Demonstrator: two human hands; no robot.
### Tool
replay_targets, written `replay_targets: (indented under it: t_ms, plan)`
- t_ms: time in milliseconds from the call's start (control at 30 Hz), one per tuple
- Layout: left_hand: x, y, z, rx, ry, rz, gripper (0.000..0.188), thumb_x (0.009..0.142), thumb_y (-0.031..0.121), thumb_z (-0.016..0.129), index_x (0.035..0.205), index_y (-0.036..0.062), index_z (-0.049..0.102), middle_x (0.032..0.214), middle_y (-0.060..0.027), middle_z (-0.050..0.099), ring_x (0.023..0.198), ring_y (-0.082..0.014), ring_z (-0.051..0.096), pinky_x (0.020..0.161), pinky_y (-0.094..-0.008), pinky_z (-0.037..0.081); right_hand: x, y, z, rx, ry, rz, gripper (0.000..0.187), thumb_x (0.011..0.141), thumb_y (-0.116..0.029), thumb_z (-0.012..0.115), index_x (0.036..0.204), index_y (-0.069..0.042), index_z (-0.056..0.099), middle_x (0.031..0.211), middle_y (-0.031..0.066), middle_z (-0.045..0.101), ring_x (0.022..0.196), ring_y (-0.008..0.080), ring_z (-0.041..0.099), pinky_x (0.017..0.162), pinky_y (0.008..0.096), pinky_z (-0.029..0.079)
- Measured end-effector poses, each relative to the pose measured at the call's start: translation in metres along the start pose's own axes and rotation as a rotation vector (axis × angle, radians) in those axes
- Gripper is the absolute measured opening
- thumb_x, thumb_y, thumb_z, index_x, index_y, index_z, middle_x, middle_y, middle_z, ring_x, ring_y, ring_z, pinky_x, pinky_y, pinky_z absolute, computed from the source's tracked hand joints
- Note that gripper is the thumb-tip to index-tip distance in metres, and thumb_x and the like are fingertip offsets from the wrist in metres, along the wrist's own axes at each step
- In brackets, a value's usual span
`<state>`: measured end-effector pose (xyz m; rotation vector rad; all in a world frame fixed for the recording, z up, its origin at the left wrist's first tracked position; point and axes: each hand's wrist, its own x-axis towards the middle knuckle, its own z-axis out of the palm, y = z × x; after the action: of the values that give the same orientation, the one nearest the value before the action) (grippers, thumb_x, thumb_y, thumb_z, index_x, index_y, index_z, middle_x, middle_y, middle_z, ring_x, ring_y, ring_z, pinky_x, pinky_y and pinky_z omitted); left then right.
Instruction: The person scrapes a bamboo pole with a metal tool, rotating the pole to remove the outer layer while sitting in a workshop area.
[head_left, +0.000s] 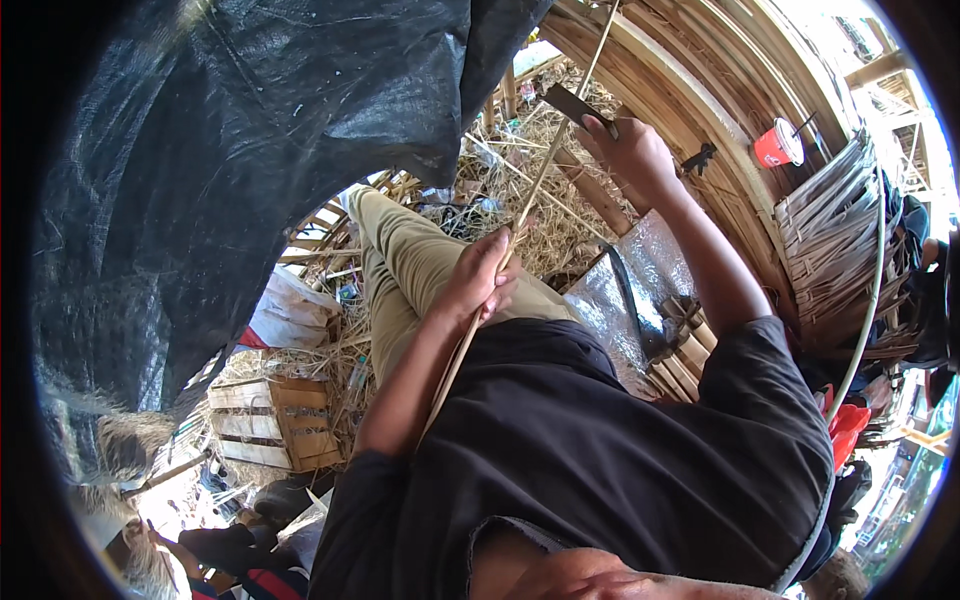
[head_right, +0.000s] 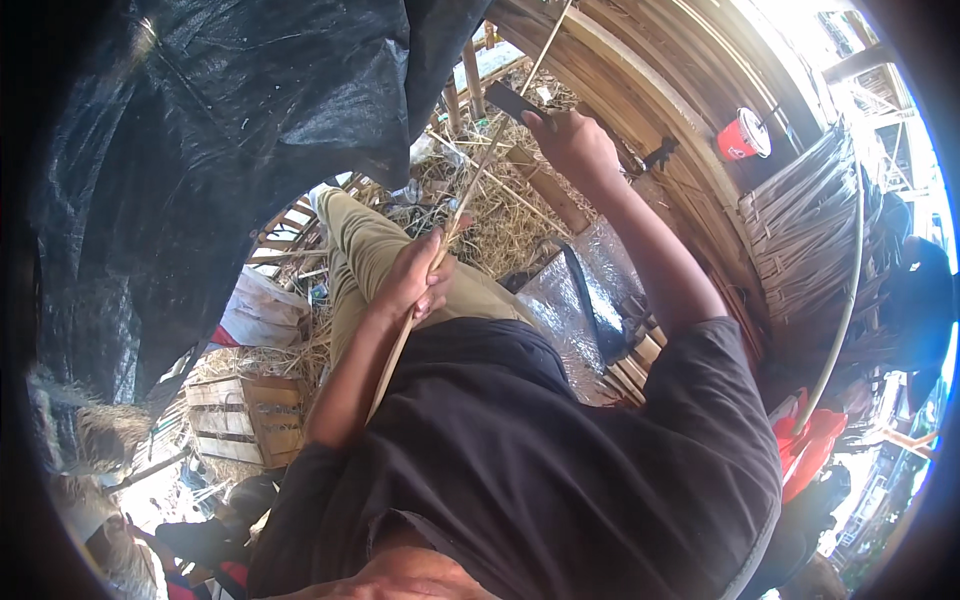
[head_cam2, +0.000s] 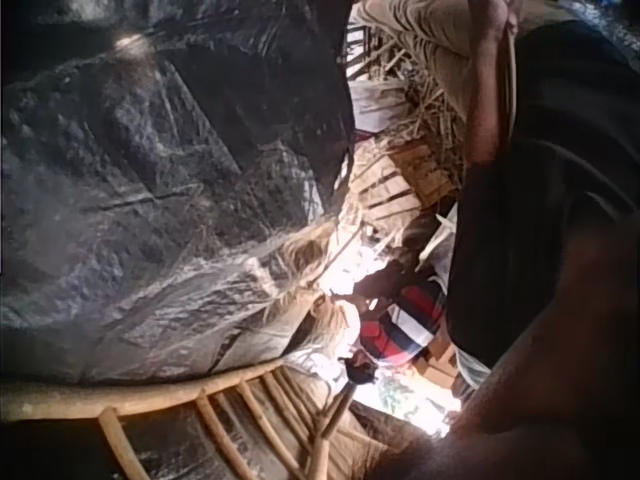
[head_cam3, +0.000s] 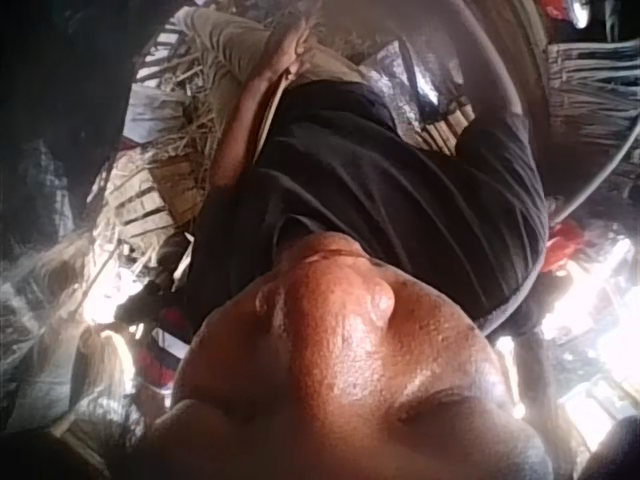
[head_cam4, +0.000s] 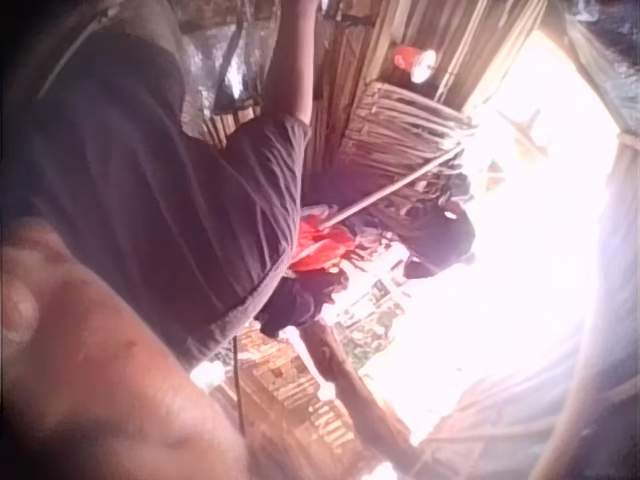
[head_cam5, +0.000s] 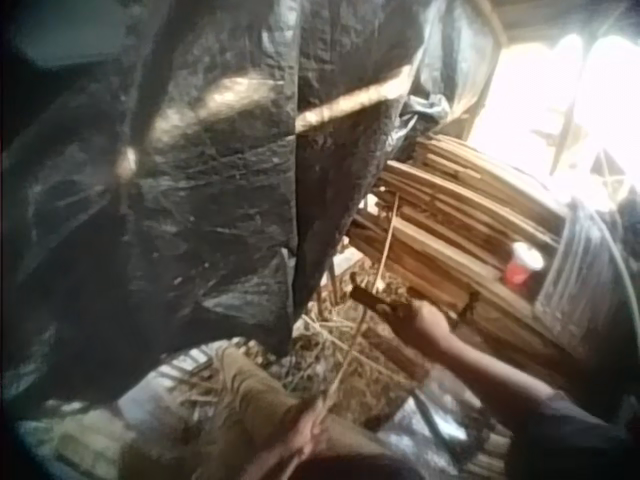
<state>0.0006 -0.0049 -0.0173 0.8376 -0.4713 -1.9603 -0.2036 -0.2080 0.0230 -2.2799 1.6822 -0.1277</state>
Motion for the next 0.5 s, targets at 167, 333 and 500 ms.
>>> replay_targets:
  t_ms: [167,333,500]
  plan:
    - [0.003,-0.012,-0.007,0.072,0.031,0.016,0.039,0.107,0.037,0.041,0.138,0.0146,0.048,0.063,0.0037,0.039,0.037,-0.0031,0.034,0.031,-0.0193,0.032,-0.034,-0.018,0.019,0.146,0.044,-0.157,0.057,0.096,-0.056,0.053,0.082,-0.003,0.067,0.073,0.0203,0.067,0.070,0.0378,0.069,0.071,0.0477,0.055]
    - [0.003,-0.002,-0.006,-0.023,0.010,0.030,0.039,0.107,0.037,0.041,0.137,0.0141,0.048,0.063,0.0035,0.040,0.036,-0.0034,0.034,0.031,-0.0195,0.032,-0.026,-0.026,0.019,0.174,0.105,-0.079,0.062,0.099,-0.057,0.048,0.069,-0.006,0.068,0.059,0.0145,0.064,0.055,0.0279,0.067,0.055,0.0431,0.053]
    - [-0.004,-0.005,-0.003,0.055,0.036,0.010,0.042,0.107,0.038,0.042,0.140,0.0138,0.046,0.063,0.0038,0.040,0.036,-0.0034,0.035,0.031,-0.0192,0.032,-0.017,-0.012,0.026,0.020,-0.011,-0.044,0.063,0.101,-0.055,0.043,0.072,-0.004,0.065,0.063,0.0134,0.064,0.055,0.0273,0.066,0.055,0.0409,0.055]
